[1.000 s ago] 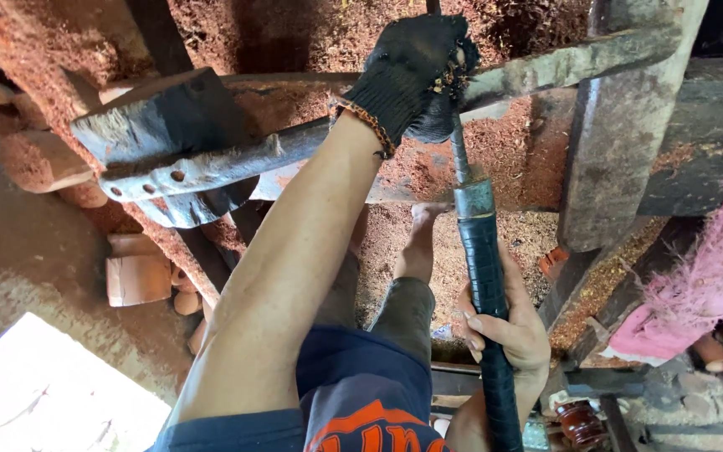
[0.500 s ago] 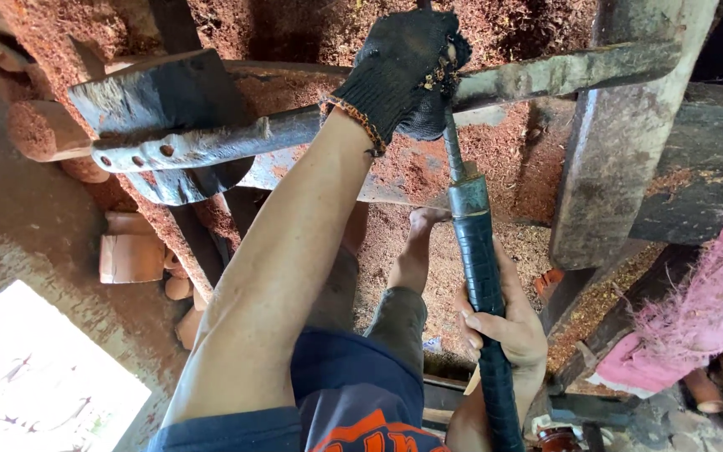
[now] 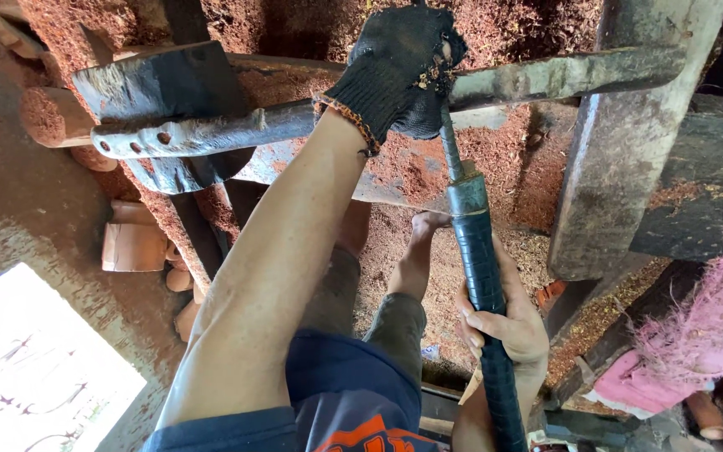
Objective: The person is using a wood lathe and a chisel to shape a piece of wood.
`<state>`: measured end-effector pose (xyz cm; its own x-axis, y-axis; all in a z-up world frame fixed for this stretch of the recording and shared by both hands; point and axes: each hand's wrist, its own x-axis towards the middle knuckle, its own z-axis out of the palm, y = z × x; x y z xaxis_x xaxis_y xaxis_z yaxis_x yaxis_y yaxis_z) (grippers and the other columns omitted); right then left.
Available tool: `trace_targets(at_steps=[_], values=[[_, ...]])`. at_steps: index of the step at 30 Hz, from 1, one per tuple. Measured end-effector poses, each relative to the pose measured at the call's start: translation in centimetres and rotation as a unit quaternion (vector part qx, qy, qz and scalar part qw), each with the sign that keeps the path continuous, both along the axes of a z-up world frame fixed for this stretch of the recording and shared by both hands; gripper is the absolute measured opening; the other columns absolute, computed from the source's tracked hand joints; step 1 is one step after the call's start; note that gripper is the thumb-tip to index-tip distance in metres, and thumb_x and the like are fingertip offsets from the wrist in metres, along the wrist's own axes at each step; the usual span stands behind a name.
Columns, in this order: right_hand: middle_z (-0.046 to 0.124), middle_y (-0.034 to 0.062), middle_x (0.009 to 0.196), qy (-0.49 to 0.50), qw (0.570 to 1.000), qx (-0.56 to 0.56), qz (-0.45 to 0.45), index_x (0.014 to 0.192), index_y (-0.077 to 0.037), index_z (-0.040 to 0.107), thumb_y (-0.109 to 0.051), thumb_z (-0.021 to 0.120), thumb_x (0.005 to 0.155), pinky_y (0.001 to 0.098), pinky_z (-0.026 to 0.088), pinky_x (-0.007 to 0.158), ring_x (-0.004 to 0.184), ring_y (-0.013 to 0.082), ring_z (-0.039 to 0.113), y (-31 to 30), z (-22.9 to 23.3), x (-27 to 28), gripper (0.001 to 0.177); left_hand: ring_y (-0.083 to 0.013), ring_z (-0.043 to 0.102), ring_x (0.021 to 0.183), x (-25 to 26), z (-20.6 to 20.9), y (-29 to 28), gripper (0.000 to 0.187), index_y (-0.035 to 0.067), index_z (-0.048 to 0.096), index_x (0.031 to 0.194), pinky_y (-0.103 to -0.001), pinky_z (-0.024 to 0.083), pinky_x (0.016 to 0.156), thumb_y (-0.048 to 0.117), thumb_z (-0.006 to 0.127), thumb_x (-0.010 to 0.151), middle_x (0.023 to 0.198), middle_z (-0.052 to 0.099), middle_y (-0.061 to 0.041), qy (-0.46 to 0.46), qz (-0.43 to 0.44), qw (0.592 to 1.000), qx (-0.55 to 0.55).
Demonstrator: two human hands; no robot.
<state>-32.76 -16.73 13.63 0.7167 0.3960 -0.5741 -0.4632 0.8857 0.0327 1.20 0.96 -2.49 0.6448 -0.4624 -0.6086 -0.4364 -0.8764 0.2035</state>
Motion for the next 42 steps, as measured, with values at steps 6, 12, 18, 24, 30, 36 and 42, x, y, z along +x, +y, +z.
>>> trace_targets(at_steps=[6, 12, 18, 24, 30, 36, 42], values=[[0.058, 0.0169, 0.090, 0.004, 1.000, 0.003, 0.025, 0.167, -0.029, 0.019, 0.002, 0.077, 0.080, 0.0305, 0.052, 0.049, 0.057, 0.0162, 0.058, -0.7, -1.0, -0.2, 0.109, -0.0352, 0.072, 0.091, -0.2, -0.7, 0.8, 0.021, 0.019, 0.076, 0.102, -0.050, 0.057, 0.077, 0.032, 0.066, 0.089, 0.099, 0.074, -0.016, -0.036, -0.020, 0.999, -0.022], [0.058, 0.0168, 0.089, -0.018, 0.999, -0.021, 0.044, 0.167, -0.027, 0.018, 0.000, 0.078, 0.079, 0.0294, 0.051, 0.045, 0.055, 0.0159, 0.059, -1.2, -1.8, -0.3, 0.110, -0.0332, 0.073, 0.089, -0.3, 0.8, 0.5, 0.019, 0.019, 0.076, 0.097, -0.048, 0.057, 0.075, 0.032, 0.064, 0.090, 0.097, 0.074, -0.014, -0.055, -0.003, 0.998, -0.023], [0.058, 0.0162, 0.088, -0.035, 0.998, -0.027, 0.041, 0.167, -0.029, 0.018, -0.001, 0.078, 0.081, 0.0290, 0.051, 0.045, 0.054, 0.0157, 0.058, -0.9, -1.7, -0.3, 0.109, -0.0294, 0.076, 0.087, -0.9, 1.6, 0.9, 0.021, 0.017, 0.075, 0.095, -0.045, 0.059, 0.073, 0.032, 0.060, 0.093, 0.095, 0.076, -0.012, -0.012, 0.093, 0.994, -0.054], [0.057, 0.0165, 0.091, 0.005, 0.999, -0.030, 0.029, 0.166, -0.029, 0.019, -0.001, 0.078, 0.079, 0.0293, 0.051, 0.048, 0.057, 0.0173, 0.058, 0.1, 0.0, -0.2, 0.109, -0.0246, 0.079, 0.085, -1.0, 2.2, 0.1, 0.025, 0.016, 0.073, 0.093, -0.041, 0.061, 0.073, 0.033, 0.055, 0.097, 0.092, 0.078, -0.009, 0.063, 0.200, 0.973, -0.096], [0.058, 0.0181, 0.093, 0.027, 0.997, -0.066, 0.021, 0.167, -0.027, 0.021, 0.000, 0.076, 0.079, 0.0280, 0.050, 0.051, 0.062, 0.0152, 0.057, 1.1, 1.5, -0.1, 0.107, -0.0282, 0.078, 0.083, -0.8, 0.8, 0.5, 0.023, 0.015, 0.075, 0.093, -0.043, 0.060, 0.072, 0.031, 0.058, 0.093, 0.091, 0.077, -0.012, 0.023, 0.117, 0.986, -0.115], [0.058, 0.0152, 0.086, 0.090, 0.988, -0.113, 0.060, 0.164, -0.032, 0.021, 0.003, 0.071, 0.073, 0.0284, 0.050, 0.042, 0.053, 0.0162, 0.058, 2.2, 3.8, 1.3, 0.110, -0.0340, 0.073, 0.088, -0.1, 0.8, 0.0, 0.020, 0.023, 0.079, 0.096, -0.049, 0.057, 0.075, 0.030, 0.063, 0.086, 0.097, 0.075, -0.014, 0.000, -0.021, 0.995, -0.097], [0.058, 0.0156, 0.086, 0.091, 0.986, -0.138, 0.026, 0.167, -0.026, 0.022, 0.005, 0.070, 0.075, 0.0280, 0.049, 0.046, 0.054, 0.0155, 0.057, 3.7, 5.1, 1.4, 0.109, -0.0338, 0.073, 0.089, -0.1, 0.0, -0.1, 0.021, 0.020, 0.077, 0.099, -0.049, 0.057, 0.076, 0.030, 0.059, 0.092, 0.096, 0.075, -0.014, 0.030, -0.023, 0.994, -0.103]])
